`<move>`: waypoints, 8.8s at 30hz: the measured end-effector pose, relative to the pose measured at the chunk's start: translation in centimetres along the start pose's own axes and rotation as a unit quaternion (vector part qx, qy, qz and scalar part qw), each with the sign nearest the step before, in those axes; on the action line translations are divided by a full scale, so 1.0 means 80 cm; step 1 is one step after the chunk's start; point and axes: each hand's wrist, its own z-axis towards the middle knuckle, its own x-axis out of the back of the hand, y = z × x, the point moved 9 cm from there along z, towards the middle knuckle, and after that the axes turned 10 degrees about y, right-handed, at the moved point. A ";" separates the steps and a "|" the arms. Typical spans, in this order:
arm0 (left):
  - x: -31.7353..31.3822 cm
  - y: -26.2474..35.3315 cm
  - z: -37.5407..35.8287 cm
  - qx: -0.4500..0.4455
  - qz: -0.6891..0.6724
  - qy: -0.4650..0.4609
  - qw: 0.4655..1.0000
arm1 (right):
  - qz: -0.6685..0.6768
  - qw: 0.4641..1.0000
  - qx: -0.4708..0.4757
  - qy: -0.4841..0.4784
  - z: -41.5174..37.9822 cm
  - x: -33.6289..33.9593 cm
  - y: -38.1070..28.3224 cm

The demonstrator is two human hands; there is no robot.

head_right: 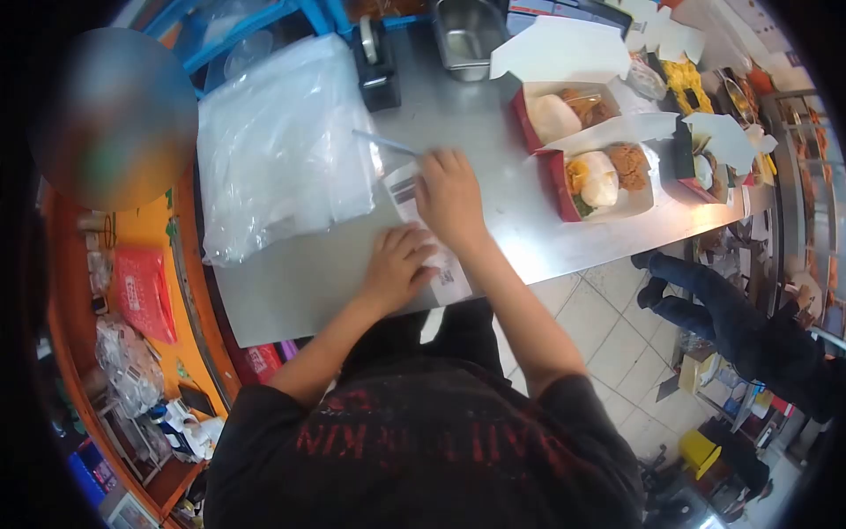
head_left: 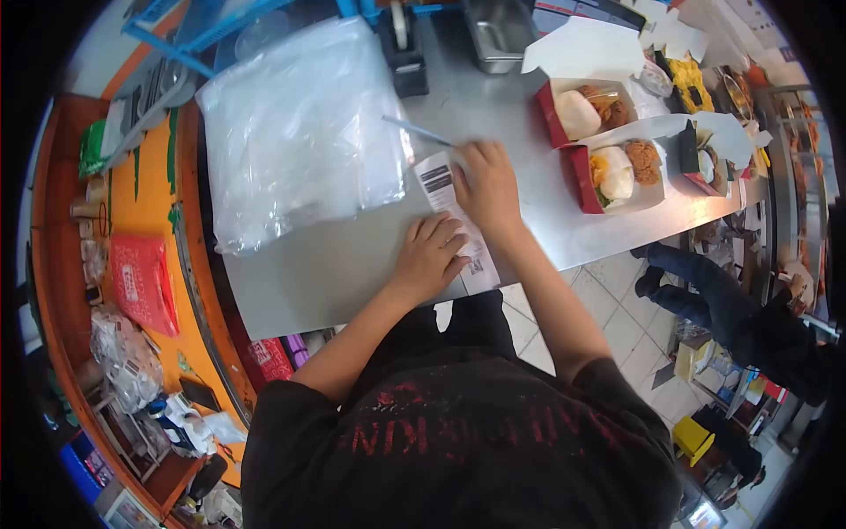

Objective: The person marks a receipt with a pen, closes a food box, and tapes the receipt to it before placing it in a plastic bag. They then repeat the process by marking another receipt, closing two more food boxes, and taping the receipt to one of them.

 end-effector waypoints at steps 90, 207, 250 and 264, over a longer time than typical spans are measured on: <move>-0.032 -0.093 0.150 0.133 -0.015 0.016 0.991 | 0.452 0.805 -0.320 0.213 -0.026 0.004 0.173; -0.149 0.273 0.298 0.133 -0.311 0.143 0.930 | -0.122 0.953 -0.176 0.213 -0.034 0.455 0.450; -0.165 0.106 0.166 -0.047 -0.028 -0.029 0.998 | 0.357 0.683 -0.634 0.058 -0.150 0.212 0.281; -0.230 0.111 0.179 -0.066 0.005 -0.165 0.984 | 0.377 0.669 -0.640 0.034 -0.145 0.225 0.283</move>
